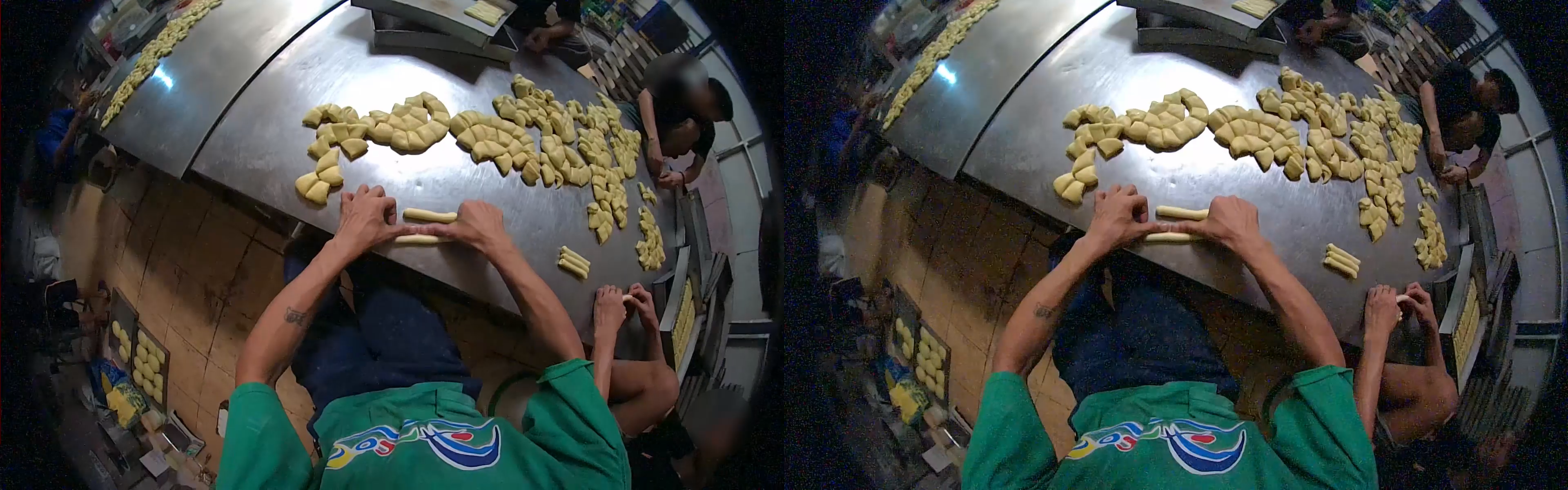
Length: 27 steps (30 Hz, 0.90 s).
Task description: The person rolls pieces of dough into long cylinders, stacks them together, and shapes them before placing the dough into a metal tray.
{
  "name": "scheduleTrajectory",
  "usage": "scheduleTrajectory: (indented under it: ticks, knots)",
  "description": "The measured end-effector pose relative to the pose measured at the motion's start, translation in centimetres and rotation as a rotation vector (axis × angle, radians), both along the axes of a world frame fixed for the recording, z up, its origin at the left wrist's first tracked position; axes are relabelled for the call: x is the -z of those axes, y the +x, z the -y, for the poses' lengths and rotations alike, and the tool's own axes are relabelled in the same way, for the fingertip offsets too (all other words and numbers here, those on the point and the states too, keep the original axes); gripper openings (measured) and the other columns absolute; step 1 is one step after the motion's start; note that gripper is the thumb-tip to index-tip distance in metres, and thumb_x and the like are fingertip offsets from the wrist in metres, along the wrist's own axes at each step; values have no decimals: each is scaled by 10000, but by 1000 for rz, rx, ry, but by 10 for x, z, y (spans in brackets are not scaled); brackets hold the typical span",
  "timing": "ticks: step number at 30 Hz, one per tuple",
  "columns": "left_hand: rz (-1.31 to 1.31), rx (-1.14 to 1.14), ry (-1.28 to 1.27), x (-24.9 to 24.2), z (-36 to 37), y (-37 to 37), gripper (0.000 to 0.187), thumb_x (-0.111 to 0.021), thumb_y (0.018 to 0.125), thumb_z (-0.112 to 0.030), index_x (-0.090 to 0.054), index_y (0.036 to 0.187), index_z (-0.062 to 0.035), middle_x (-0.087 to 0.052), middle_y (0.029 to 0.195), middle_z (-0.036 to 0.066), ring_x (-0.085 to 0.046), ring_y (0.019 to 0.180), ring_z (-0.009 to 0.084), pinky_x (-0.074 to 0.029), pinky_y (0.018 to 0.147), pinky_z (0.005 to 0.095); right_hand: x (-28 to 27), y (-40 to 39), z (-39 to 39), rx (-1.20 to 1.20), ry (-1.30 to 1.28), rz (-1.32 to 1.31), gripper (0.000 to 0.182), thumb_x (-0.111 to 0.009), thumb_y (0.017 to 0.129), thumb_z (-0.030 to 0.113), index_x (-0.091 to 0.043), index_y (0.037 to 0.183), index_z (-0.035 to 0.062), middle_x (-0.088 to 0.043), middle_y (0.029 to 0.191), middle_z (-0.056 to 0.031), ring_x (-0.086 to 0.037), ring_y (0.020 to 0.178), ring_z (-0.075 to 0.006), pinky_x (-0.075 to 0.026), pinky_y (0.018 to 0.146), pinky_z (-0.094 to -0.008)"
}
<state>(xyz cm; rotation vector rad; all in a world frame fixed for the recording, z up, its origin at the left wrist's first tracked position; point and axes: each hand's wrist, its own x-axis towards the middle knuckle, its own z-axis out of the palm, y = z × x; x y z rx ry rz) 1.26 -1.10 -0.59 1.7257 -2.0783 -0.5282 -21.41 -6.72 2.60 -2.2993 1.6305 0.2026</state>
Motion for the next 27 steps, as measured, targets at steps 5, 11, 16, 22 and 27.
scheduleTrajectory:
  ticks: [5, 11, 16, 22, 27]
  knots:
    - [8, -9, -122, 11, -5, -1, 481, -732, 705, -598, -660, 726, -124, -567, 871, 54, -489, 950, 241, -284, 848, 431, 3, -14, 13, 79, 179, 67, 913, -663, 532, 871, -692, 643, -35, -635, 592, -140, -641, 561, -282, -496, 541, -404]
    - [-2, -30, -15, 7, -2, -3, 472, -727, 722, -585, -657, 740, -119, -572, 890, 58, -490, 957, 242, -288, 846, 425, 8, -21, 0, 51, 98, 135, 795, -690, 607, 798, -711, 635, 4, -598, 517, -109, -615, 505, -256, -477, 513, -405]
    - [84, -41, -160, 2, -3, -9, 472, -714, 750, -593, -623, 748, -130, -542, 846, 36, -496, 908, 240, -311, 809, 401, 12, -18, -20, -92, -164, 123, 673, -620, 780, 697, -724, 656, 43, -585, 498, -114, -610, 472, -283, -474, 477, -417]
    - [50, 41, -281, 11, 3, 0, 422, -683, 805, -541, -627, 801, -123, -539, 833, 42, -502, 906, 227, -318, 820, 410, 35, -25, -20, -218, -370, 198, 604, -572, 859, 620, -727, 693, 61, -569, 502, -161, -611, 473, -329, -458, 455, -458]
    - [-393, 144, 92, -11, -23, 19, 260, -706, 869, -286, -657, 978, -56, -598, 940, 86, -586, 914, 287, -455, 806, 406, 28, -53, -45, -185, -256, 623, 186, -626, 878, 194, -639, 937, 19, -622, 844, -194, -635, 758, -344, -509, 670, -437]
